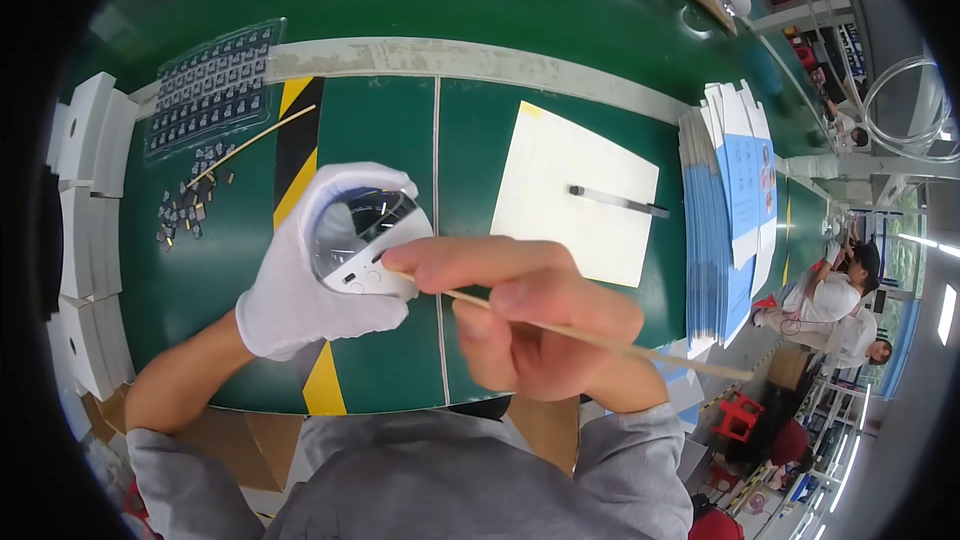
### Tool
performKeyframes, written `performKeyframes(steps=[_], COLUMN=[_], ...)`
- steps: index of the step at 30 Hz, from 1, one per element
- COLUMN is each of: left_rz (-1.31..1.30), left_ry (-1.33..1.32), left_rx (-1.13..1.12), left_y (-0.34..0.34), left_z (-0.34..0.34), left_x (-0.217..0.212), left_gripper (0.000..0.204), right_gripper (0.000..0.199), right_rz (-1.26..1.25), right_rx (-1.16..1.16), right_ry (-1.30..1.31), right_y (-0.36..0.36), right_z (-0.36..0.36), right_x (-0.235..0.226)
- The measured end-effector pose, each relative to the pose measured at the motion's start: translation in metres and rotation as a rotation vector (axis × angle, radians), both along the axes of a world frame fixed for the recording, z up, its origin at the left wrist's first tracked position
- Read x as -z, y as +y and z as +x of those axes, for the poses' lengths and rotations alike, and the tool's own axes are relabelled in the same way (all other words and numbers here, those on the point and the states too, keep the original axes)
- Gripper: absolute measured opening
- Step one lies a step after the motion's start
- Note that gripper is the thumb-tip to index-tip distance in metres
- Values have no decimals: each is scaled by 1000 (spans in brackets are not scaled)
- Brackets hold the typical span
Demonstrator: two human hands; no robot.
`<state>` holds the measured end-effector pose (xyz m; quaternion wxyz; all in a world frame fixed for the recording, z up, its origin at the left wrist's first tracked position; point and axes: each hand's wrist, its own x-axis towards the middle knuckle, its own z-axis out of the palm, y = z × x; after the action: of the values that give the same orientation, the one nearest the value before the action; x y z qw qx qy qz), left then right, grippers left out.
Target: The person assembles dome-shaped electronic devices and packages them into rigid boxes. The assembly involves manipulating printed circuit boards, screws, and protective foam with a manual assembly tool, a wooden stick, and a suction pen before placing the finished device into a box.
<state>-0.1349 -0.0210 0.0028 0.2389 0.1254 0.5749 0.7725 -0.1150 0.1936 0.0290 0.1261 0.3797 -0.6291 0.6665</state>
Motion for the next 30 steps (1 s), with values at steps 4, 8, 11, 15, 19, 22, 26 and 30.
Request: performKeyframes(steps=[4,8,11,15,19,22,26,30], left_rz=[-31,-38,-33,-69,-35,-30,-9,-15], left_ry=[-8,83,34,142,83,66,20,43], left_rx=[-9,-31,-8,-24,-16,-18,-10,-1], left_y=[2,4,2,2,3,3,3,3], left_z=[3,3,4,4,5,5,6,6], left_x=[0,4,3,5,4,2,1,2], left_gripper=[84,84,83,81,80,80,80,80], right_gripper=[36,36,31,32,33,33,33,35], right_rz=[10,54,272,202,182,206,248,105], right_rx=[67,104,55,44,39,5,3,139], right_ry=[15,-7,48,69,79,96,81,-14], right_y=[-5,0,6,4,4,4,2,-7], right_z=[-1,1,-1,-2,-2,-5,0,3], right_x=[-2,-5,-9,-5,-4,-7,-12,-14])
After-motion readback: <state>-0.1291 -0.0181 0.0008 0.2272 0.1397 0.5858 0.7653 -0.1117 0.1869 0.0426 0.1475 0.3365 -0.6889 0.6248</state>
